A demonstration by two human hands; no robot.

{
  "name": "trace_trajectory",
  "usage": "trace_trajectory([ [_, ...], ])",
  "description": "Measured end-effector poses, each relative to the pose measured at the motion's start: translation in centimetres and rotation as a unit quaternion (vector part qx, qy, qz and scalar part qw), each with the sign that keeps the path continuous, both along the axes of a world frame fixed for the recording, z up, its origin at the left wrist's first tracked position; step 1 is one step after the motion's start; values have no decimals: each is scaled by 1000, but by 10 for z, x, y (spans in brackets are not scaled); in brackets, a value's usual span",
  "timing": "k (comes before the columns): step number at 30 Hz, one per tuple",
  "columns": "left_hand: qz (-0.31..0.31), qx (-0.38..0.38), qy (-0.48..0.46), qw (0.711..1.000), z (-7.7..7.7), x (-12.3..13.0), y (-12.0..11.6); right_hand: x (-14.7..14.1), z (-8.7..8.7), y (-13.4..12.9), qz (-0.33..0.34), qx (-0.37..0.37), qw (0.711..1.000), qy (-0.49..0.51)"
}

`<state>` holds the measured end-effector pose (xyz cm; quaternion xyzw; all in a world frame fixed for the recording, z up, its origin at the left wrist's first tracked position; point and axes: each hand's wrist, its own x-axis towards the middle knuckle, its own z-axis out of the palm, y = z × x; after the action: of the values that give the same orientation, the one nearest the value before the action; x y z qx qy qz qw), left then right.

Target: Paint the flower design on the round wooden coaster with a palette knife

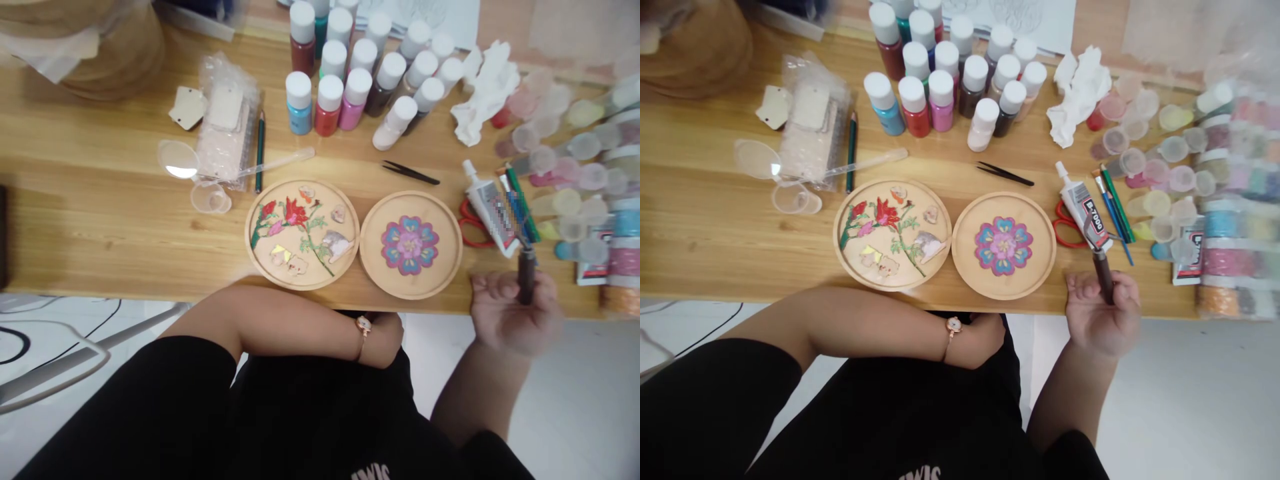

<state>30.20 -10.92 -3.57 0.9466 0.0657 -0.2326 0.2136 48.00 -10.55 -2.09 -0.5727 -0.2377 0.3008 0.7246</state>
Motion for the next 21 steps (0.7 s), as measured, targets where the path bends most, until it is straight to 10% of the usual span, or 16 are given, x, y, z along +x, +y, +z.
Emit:
trace_trajectory([
  [21,-31,30,36,998,-3,4,-3,-4,9,4,-15,-44,999,-5],
])
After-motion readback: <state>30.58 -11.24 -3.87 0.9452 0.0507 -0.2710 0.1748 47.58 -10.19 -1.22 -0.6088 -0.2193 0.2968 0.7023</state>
